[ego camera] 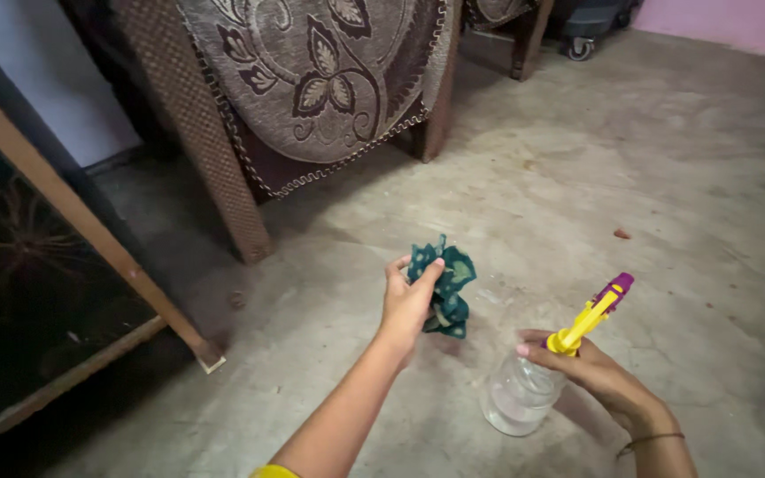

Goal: The person wipes the edge and surface of a dark floral-patterned table using a green cloth and a spray bottle. They repeatedly spray the cloth and wipe along the table's edge and top, moving the spray bottle aside and returning to wipe different sections.

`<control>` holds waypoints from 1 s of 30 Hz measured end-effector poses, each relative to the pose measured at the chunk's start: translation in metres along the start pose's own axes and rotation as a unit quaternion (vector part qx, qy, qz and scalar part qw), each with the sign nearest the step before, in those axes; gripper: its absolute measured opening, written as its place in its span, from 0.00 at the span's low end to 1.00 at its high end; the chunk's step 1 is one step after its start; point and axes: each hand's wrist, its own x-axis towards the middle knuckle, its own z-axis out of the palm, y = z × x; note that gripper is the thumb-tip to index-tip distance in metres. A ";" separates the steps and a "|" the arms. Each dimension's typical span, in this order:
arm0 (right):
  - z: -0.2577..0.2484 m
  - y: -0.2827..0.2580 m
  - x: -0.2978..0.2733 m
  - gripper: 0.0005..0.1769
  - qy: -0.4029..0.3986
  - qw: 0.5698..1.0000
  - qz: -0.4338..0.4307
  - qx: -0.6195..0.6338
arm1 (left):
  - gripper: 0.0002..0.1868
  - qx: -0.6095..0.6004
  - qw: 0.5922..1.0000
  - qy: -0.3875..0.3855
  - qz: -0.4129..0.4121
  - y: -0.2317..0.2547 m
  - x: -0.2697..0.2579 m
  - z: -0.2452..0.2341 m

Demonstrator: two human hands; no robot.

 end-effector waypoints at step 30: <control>0.139 -0.100 0.039 0.34 -0.054 0.914 -0.383 -0.124 | 0.18 -0.004 0.995 0.055 0.081 0.042 0.030 -0.089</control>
